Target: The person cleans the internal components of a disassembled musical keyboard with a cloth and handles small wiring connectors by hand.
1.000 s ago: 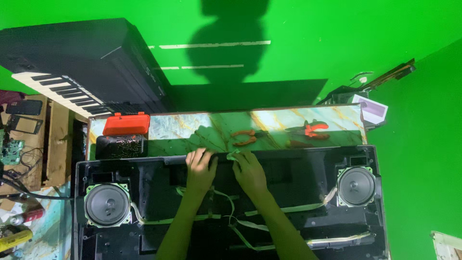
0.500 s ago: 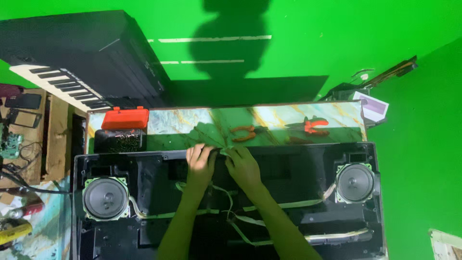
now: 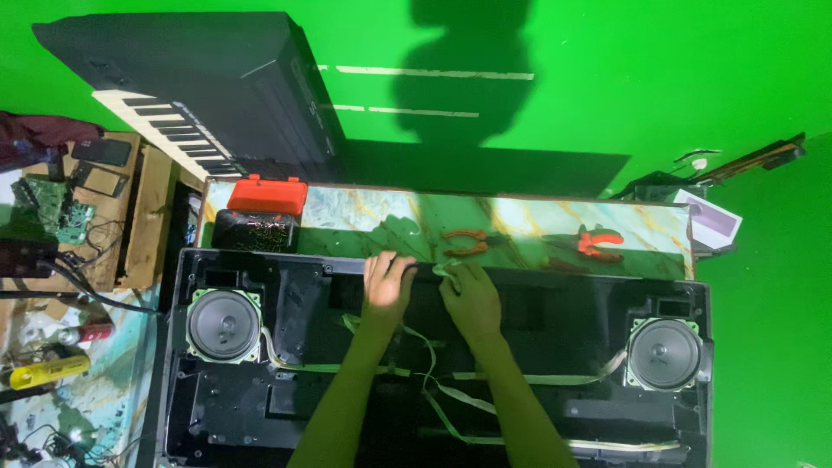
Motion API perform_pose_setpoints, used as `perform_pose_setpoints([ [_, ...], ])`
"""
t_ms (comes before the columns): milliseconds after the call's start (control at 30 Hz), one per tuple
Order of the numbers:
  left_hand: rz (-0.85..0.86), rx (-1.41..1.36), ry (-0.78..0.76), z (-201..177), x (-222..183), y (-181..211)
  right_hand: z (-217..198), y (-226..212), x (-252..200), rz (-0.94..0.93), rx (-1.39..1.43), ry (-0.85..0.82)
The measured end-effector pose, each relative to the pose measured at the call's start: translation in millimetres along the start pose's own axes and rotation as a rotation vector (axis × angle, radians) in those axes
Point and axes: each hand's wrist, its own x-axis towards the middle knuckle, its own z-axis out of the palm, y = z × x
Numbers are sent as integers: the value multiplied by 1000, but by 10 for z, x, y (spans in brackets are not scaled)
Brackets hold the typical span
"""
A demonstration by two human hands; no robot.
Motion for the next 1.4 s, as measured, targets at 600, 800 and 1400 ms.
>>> perform_pose_setpoints([
  [600,-10,-40,-164,-272,10,-137,217,-376,15,-40,32,-105],
  [800,39,-42,-131,-496,86,-152,51,-234,33,12,-39,-65],
  [1400,23,-19,-38,-675,94,-369,767,-572,67,-203,59,-135],
])
